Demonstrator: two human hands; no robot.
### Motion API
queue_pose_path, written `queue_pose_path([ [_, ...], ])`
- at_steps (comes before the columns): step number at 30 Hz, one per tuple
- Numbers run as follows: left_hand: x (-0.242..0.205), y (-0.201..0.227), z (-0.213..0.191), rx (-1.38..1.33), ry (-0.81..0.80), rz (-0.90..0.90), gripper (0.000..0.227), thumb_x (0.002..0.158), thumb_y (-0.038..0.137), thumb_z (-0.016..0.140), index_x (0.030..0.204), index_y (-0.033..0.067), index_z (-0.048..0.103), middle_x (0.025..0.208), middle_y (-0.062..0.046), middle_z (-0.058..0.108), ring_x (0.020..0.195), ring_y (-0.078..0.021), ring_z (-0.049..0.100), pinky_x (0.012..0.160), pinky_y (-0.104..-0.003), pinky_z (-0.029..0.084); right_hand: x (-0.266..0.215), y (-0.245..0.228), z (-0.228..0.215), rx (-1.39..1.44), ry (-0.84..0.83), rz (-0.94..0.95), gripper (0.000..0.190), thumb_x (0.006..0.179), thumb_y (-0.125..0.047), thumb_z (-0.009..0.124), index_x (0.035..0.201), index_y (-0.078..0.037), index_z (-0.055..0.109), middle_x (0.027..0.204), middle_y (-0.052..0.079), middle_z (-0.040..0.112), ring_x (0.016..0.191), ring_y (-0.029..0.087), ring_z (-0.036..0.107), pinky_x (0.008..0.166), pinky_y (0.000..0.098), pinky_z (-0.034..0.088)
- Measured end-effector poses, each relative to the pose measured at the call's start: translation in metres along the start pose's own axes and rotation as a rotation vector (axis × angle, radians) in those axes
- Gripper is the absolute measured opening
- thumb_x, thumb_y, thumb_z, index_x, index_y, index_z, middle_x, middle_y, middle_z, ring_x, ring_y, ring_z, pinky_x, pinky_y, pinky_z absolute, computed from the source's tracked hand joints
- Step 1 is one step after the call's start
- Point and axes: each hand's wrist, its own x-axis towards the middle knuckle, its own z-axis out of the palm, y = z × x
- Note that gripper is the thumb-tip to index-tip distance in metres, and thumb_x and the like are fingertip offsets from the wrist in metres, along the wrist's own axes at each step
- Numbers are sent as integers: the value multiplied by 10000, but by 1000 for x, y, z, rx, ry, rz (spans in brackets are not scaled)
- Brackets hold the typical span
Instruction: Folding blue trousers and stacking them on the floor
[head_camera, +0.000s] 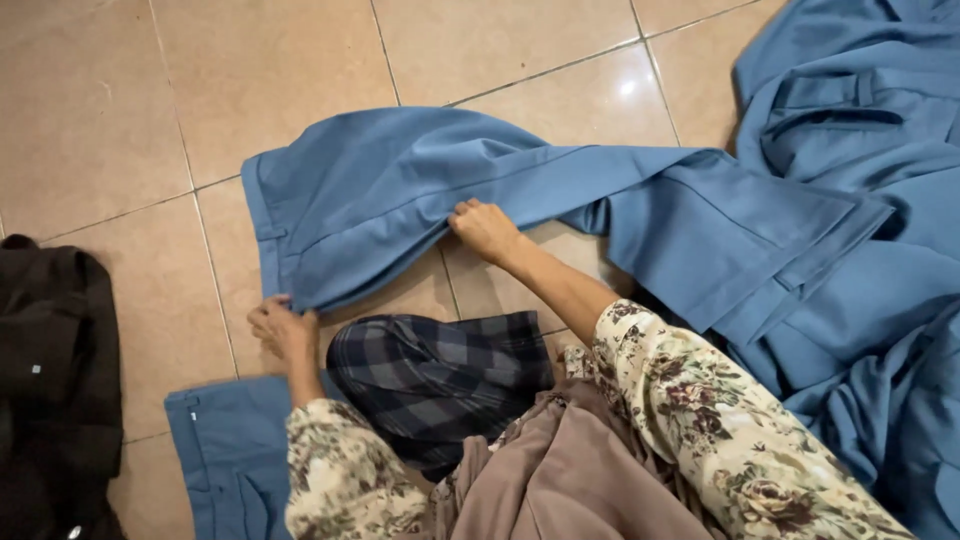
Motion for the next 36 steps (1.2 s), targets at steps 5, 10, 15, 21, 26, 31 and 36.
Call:
queue_pose_path([
  [5,-76,138,-24,-567,-524,-7,588,981,514,583,1172,-39,642,1165,-376,573,1073,-517,627,891,-553,524,24,-11,-10,19,81,-33,93,867,-115,641,797,-149,693,741,16,628,747,196,688,559,294,578],
  [10,-109,255,-23,-1170,-991,-353,1270,802,913,328,1586,-80,219,1581,-419,225,1429,-532,347,1118,-567,416,24,-28,-30,24,171,-23,168,899,-143,597,736,-148,635,710,-2,564,722,175,635,542,257,532],
  [15,-51,231,118,-1474,-546,-698,768,878,470,693,1475,45,463,1495,-293,463,1245,-414,617,981,-523,579,5,-26,-71,-137,193,-124,90,933,-173,576,921,-185,664,852,2,572,831,192,576,609,315,508],
  [21,7,207,54,-1785,-936,-738,782,793,419,615,1468,77,420,1453,-225,501,1313,-561,496,1119,-729,343,-37,39,-49,-233,107,-115,125,838,-185,672,958,-222,671,922,7,570,901,229,569,665,357,521],
  [26,57,168,8,-1868,-870,-672,700,750,307,670,1363,3,523,1329,-233,604,1159,-532,614,1057,-702,471,-90,109,-57,-279,-14,31,49,781,-265,691,758,-227,710,879,-15,606,910,218,596,680,363,516],
  [31,102,121,-20,-1879,-768,-603,626,747,297,660,1285,-15,583,1215,-240,668,1053,-520,694,990,-652,571,-132,168,-42,-374,-33,126,80,760,-331,692,737,-256,707,824,-25,621,880,192,601,715,376,489],
  [36,141,78,-33,-1900,-641,-538,557,786,286,585,1256,-13,598,1213,-238,703,1035,-455,745,972,-618,616,-133,187,-54,-254,14,128,149,810,-231,700,957,-208,709,900,40,683,934,229,683,919,437,514],
])
